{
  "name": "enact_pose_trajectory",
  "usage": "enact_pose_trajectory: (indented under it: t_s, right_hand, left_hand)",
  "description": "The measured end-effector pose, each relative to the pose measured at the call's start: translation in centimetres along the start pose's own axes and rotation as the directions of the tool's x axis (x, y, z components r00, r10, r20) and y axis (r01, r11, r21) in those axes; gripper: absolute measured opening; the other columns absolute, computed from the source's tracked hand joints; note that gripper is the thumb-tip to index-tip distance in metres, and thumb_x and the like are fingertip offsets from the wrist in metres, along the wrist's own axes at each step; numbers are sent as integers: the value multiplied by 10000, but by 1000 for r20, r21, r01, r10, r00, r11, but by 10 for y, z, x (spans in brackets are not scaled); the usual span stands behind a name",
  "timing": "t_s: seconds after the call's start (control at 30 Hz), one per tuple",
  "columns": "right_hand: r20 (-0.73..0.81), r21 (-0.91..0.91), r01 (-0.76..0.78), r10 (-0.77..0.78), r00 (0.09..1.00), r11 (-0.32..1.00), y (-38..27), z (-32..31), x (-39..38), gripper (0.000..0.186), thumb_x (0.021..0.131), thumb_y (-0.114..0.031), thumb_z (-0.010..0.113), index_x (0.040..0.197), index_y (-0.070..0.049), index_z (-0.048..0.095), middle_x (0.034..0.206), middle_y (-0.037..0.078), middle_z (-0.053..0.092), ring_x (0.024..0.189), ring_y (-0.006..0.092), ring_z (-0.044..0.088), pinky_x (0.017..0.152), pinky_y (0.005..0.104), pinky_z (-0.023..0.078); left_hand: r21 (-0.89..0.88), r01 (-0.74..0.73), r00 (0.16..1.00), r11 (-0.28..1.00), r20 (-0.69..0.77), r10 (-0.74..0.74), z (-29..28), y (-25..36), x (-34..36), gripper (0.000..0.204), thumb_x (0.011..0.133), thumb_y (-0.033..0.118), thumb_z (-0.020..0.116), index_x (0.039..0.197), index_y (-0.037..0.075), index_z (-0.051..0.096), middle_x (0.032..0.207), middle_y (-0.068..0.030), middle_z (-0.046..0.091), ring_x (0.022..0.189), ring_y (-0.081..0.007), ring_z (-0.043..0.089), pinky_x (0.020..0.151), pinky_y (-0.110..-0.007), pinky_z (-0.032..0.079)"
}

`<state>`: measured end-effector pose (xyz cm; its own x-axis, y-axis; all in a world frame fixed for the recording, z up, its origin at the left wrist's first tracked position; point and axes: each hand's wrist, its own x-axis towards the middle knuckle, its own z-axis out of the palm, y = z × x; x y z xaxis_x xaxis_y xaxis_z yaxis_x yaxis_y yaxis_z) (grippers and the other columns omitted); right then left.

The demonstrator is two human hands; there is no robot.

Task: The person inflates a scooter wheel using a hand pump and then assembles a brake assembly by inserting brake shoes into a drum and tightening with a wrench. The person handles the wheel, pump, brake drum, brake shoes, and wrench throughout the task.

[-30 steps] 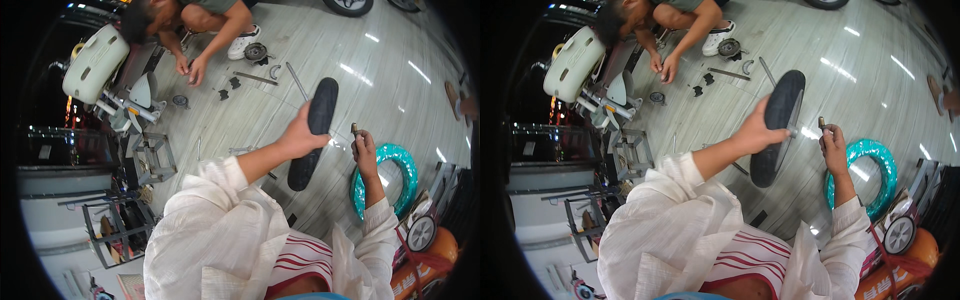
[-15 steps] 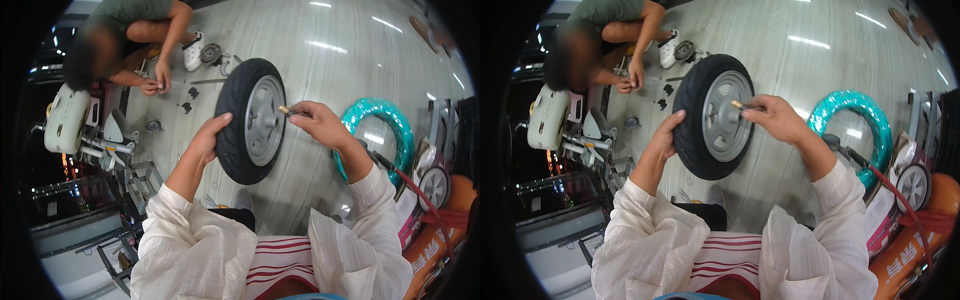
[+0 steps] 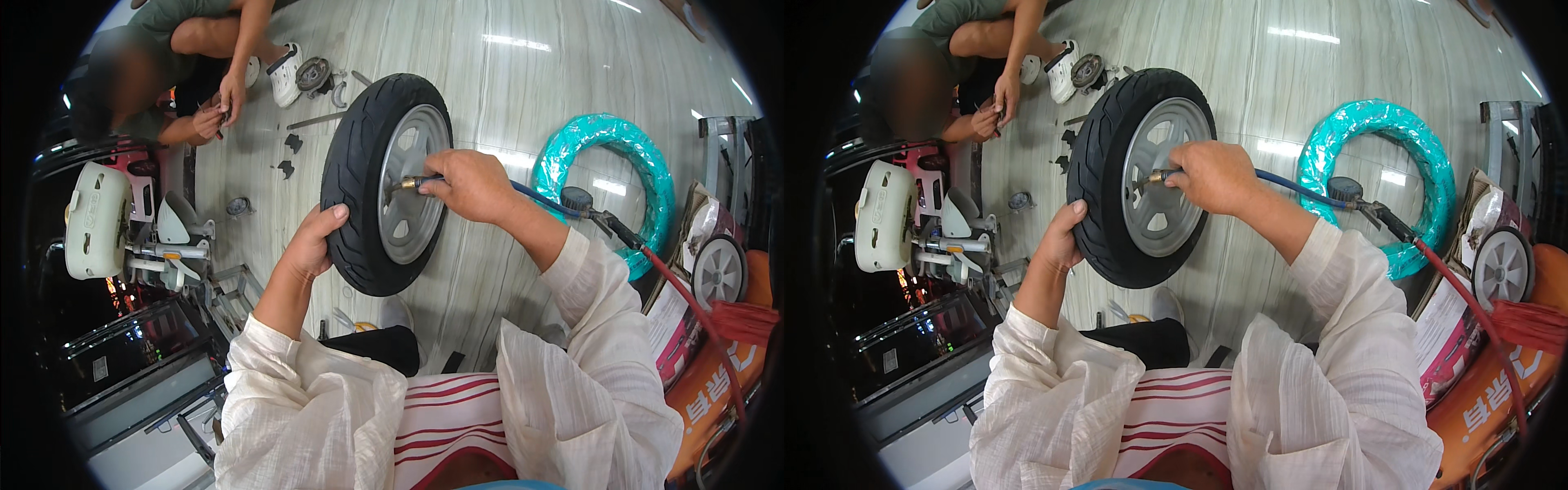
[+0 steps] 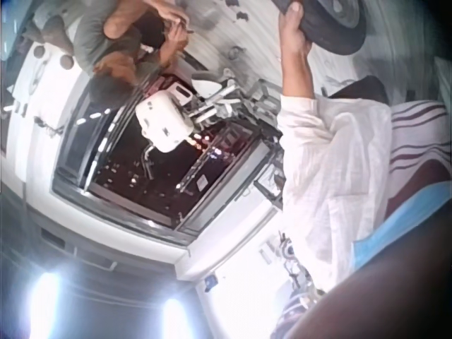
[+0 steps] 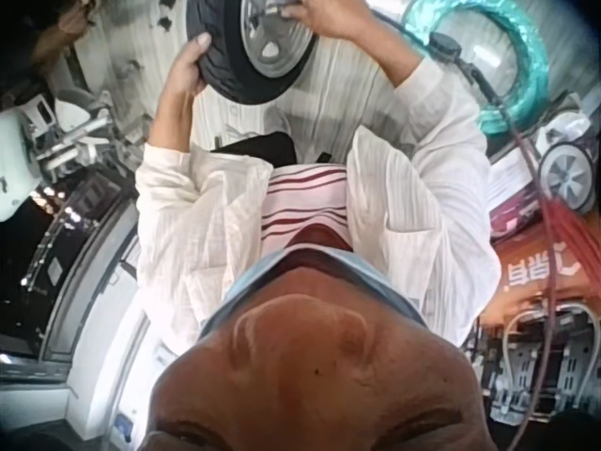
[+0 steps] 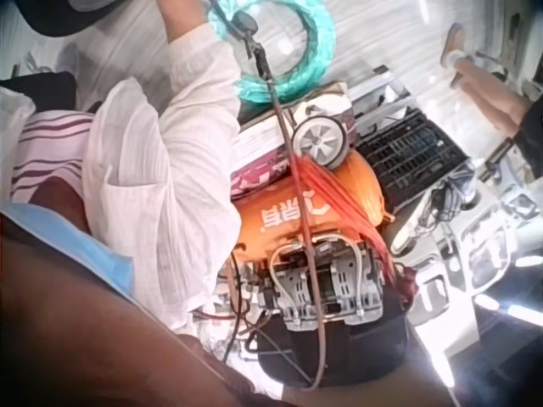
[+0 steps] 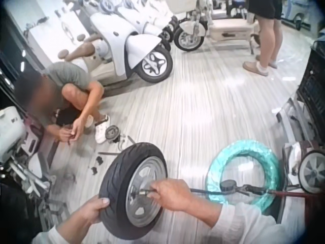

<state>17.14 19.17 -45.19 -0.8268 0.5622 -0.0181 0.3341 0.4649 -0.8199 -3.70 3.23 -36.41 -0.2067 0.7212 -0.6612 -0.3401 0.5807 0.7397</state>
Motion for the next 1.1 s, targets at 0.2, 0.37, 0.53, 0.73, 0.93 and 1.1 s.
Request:
enact_pose_trajectory:
  t_s: [0.2, 0.37, 0.53, 0.73, 0.93, 1.1]
  right_hand:
    - [80, -47, 46, -42, 996, 998, -4, -4, 1, 233, 855, -321, 662, 852, -88, 650, 810, 99, 661, 808, 326, 646, 645, 455, 482]
    - [159, -94, 51, -36, 987, 994, -7, -11, -1, 241, 869, -329, 642, 853, -89, 654, 799, 104, 656, 806, 333, 638, 648, 458, 477]
    - [194, -189, 75, -37, 980, 979, -14, -10, -9, 281, 888, -339, 616, 831, -67, 665, 784, 130, 663, 802, 352, 648, 661, 465, 498]
    - [123, -79, 27, -17, 992, 997, -9, 9, -16, 297, 900, -325, 606, 827, -38, 636, 770, 161, 634, 768, 389, 616, 650, 490, 472]
    - [77, 38, -31, 28, 997, 999, -11, 33, -16, 305, 926, -321, 575, 865, -28, 637, 803, 190, 633, 799, 405, 610, 694, 498, 474]
    - [62, 111, 22, -29, 998, 994, -8, 37, -15, 316, 926, -325, 579, 965, -16, 633, 917, 201, 633, 907, 398, 593, 767, 492, 464]
  left_hand:
    - [52, -14, 998, 999, 65, 11, -9, -7, -1, 792, 782, 409, 732, 1345, -57, 428, 1218, -170, 609, 1048, -263, 645, 913, -370, 532]
    - [121, -35, 996, 992, 90, 24, 2, -4, -5, 815, 740, 370, 733, 1352, -72, 427, 1245, -154, 585, 1111, -236, 588, 960, -337, 463]
    - [160, -59, 993, 985, 109, 42, 9, -5, -5, 797, 733, 345, 720, 1344, -82, 437, 1242, -148, 583, 1118, -224, 573, 971, -322, 439]
    - [83, -57, 995, 995, 89, 49, 13, -5, -4, 740, 758, 321, 694, 1334, -73, 448, 1228, -165, 589, 1080, -245, 606, 939, -342, 480]
    - [-19, -72, 996, 997, 48, 73, -6, -14, 1, 683, 857, 395, 635, 1343, -47, 446, 1252, -183, 598, 1098, -295, 622, 981, -415, 494]
    - [-76, -68, 994, 995, 81, 74, -13, -17, 4, 581, 891, 368, 589, 1293, -42, 501, 1210, -187, 624, 1084, -307, 633, 983, -434, 496]
